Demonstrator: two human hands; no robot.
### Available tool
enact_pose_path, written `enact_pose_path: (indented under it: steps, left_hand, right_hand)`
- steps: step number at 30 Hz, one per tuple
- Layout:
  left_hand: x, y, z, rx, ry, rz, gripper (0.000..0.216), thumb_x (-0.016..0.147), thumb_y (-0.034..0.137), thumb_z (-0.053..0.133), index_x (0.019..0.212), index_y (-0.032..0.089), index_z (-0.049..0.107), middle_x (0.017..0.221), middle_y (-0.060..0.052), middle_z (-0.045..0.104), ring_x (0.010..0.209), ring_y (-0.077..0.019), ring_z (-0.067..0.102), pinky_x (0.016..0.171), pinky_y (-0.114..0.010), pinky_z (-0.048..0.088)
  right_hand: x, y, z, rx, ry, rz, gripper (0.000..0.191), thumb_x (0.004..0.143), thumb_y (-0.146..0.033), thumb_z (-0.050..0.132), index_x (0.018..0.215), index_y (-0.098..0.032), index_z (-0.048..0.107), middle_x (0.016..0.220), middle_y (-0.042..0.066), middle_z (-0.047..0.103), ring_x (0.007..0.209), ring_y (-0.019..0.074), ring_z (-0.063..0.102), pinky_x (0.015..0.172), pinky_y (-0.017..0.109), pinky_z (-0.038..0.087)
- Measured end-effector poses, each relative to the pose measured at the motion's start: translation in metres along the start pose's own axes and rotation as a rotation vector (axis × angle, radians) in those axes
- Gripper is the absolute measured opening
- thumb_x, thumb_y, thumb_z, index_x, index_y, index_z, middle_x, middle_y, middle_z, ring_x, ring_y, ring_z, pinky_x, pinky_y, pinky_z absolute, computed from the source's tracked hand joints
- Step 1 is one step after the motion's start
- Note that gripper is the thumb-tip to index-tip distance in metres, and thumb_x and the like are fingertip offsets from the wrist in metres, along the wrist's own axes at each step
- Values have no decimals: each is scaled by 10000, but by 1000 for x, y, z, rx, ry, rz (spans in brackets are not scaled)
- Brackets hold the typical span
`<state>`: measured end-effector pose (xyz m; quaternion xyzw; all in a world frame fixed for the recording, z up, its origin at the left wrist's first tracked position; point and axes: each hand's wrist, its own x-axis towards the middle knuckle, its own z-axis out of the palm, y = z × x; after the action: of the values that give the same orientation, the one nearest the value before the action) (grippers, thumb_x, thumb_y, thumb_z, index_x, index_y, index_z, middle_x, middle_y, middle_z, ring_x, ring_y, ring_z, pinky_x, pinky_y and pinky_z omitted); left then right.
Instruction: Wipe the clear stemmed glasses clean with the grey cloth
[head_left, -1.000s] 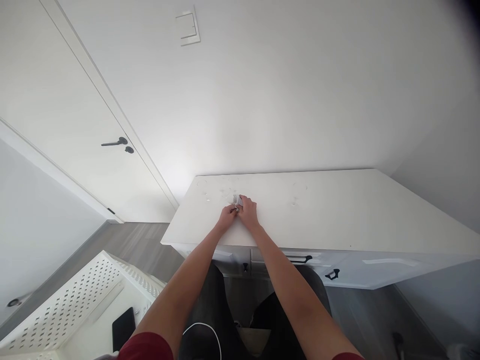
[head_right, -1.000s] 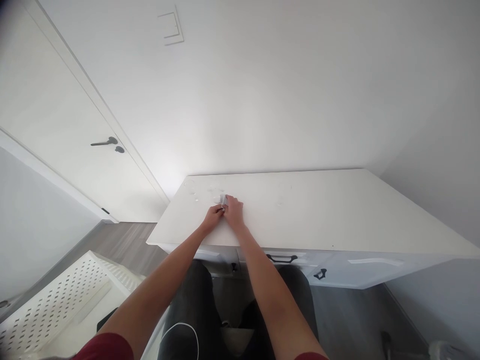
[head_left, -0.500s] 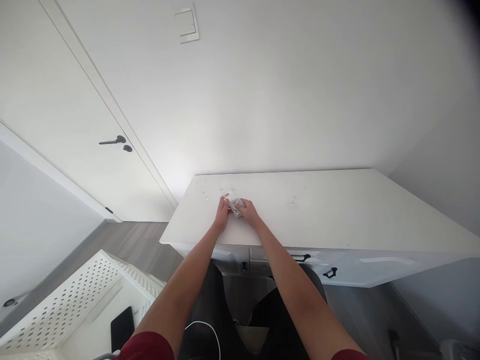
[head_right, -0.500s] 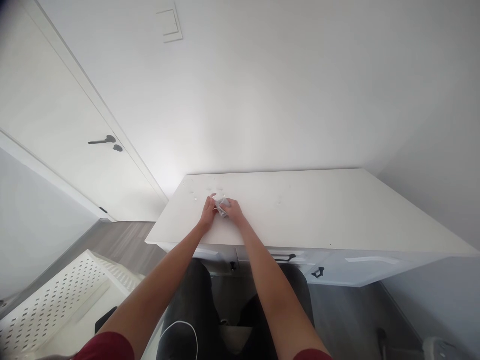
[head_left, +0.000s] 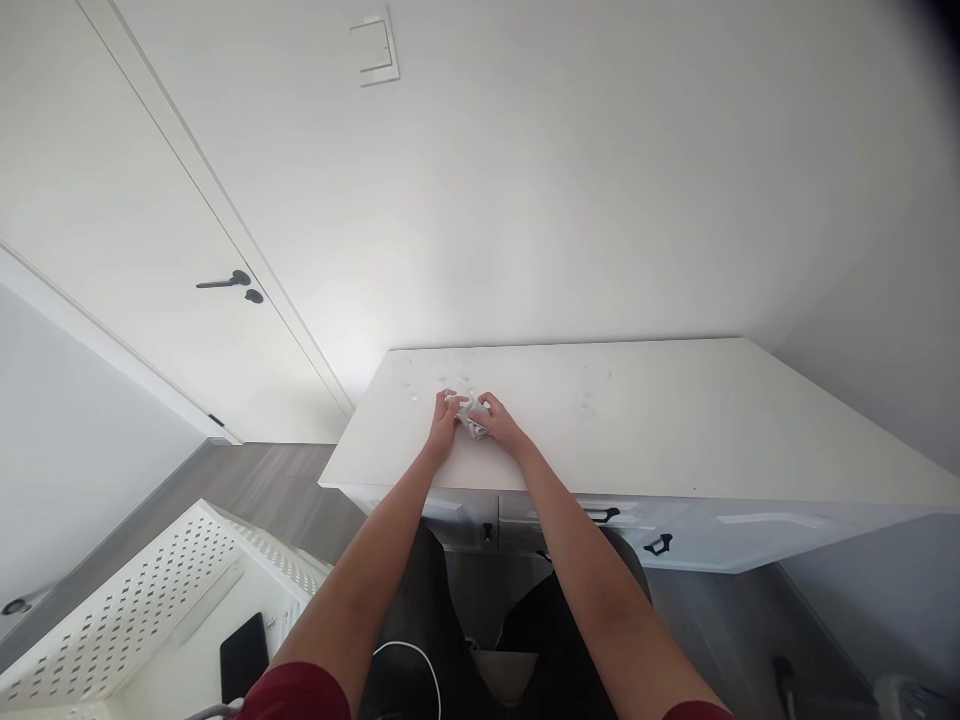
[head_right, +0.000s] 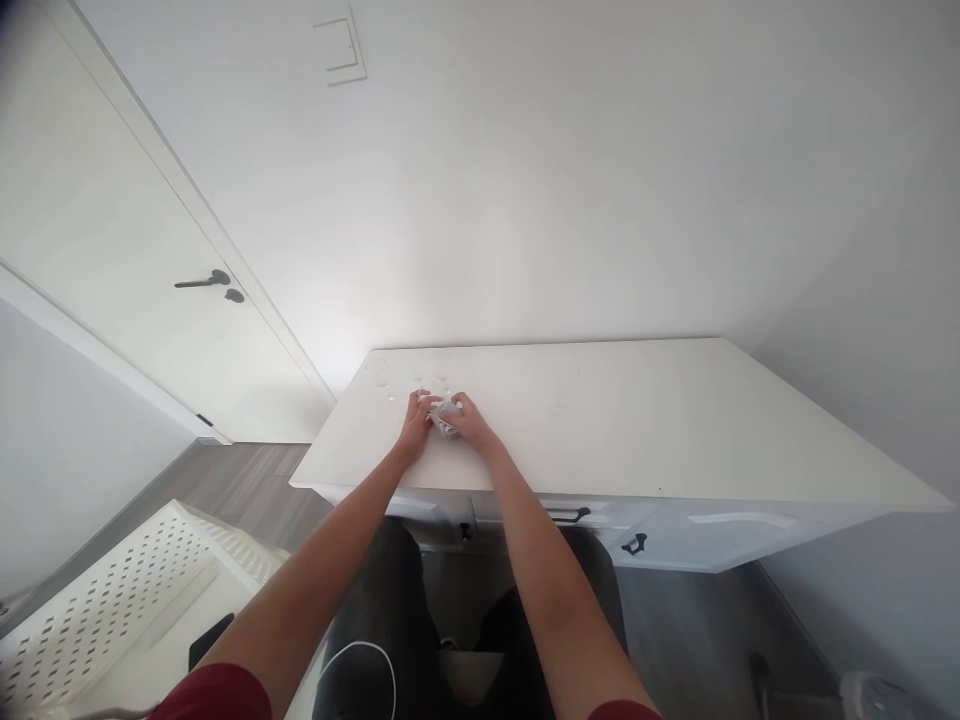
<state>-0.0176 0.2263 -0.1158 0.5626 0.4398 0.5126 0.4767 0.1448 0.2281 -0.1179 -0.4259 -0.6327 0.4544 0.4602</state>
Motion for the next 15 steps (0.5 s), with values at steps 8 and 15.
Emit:
enact_pose_path:
  steps: [8, 15]
  left_hand:
    - [-5, 5, 2, 71, -22, 9, 373, 960, 568, 590, 1077, 259, 419, 1201, -88, 645, 1034, -179, 608, 857, -307, 486]
    - [-7, 6, 5, 138, -69, 2, 640, 844, 485, 766, 1354, 300, 426, 1002, -10, 676, 788, -133, 585, 817, -303, 477]
  right_hand:
    - [-19, 4, -9, -455, 121, -171, 109, 922, -300, 544, 1007, -234, 558, 911, 88, 646, 893, 269, 572, 862, 396, 434]
    - [-14, 10, -43, -657, 55, -298, 95, 899, -183, 511, 943, -219, 587, 941, 103, 662, 963, 276, 554, 1069, 480, 309]
